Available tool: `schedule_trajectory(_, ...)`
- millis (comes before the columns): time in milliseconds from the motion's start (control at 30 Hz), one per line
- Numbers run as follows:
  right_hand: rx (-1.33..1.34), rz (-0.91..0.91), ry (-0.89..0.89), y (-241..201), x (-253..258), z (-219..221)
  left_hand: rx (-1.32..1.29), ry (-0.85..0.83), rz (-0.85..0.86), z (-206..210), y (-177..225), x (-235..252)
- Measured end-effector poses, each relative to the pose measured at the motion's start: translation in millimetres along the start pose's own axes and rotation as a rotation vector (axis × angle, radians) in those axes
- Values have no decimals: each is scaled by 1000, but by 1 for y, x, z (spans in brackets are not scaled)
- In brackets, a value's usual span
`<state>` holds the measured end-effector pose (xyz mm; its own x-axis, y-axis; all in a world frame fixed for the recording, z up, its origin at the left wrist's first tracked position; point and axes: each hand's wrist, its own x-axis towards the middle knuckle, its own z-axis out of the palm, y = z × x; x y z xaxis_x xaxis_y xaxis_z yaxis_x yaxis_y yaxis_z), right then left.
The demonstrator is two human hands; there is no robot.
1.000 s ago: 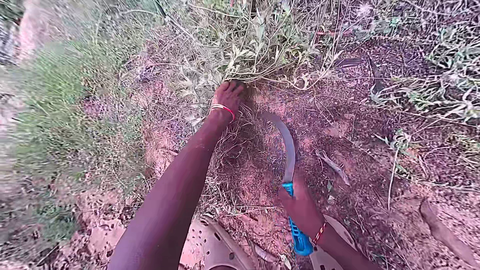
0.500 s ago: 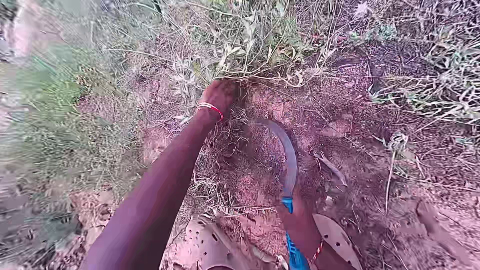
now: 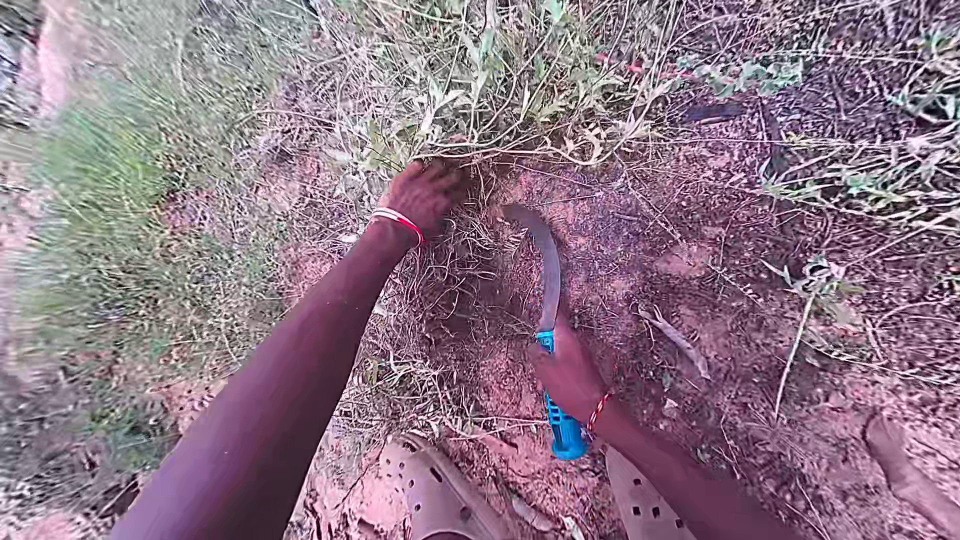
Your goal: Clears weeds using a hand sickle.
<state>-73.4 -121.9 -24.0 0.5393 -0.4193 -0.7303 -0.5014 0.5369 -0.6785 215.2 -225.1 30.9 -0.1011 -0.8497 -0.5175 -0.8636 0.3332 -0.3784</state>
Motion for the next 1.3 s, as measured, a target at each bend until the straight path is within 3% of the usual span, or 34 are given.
schedule_trajectory(233, -89, -35, 40, -35, 65, -8, -26, 36, -31, 2, 3, 4)
schedule_trajectory(300, -113, -22, 19, -27, 55, -4, -37, 22, -44, 1, 3, 0)
schedule_trajectory(433, -65, 27, 21, 15, -16, -9, -51, 11, 41, 1, 9, -5)
schedule_trajectory(633, 82, -12, -35, -23, 35, -20, -9, -32, 19, -8, 5, -6)
schedule_trajectory(700, 70, 5, -34, -14, 33, -27, -33, -41, -7, -5, 10, -4)
schedule_trajectory(800, 41, 21, -7, 13, -16, -16, -10, -54, -4, -11, 11, -3)
schedule_trajectory(900, 174, 9, 18, 33, -63, -5, -24, -43, 19, -16, 9, -12)
schedule_trajectory(1133, 75, -68, 95, -11, 24, -12, 9, 40, 57, -16, -3, -28)
schedule_trajectory(1300, -54, -20, -28, 27, -31, 0, 77, 171, 306, 0, -33, -58)
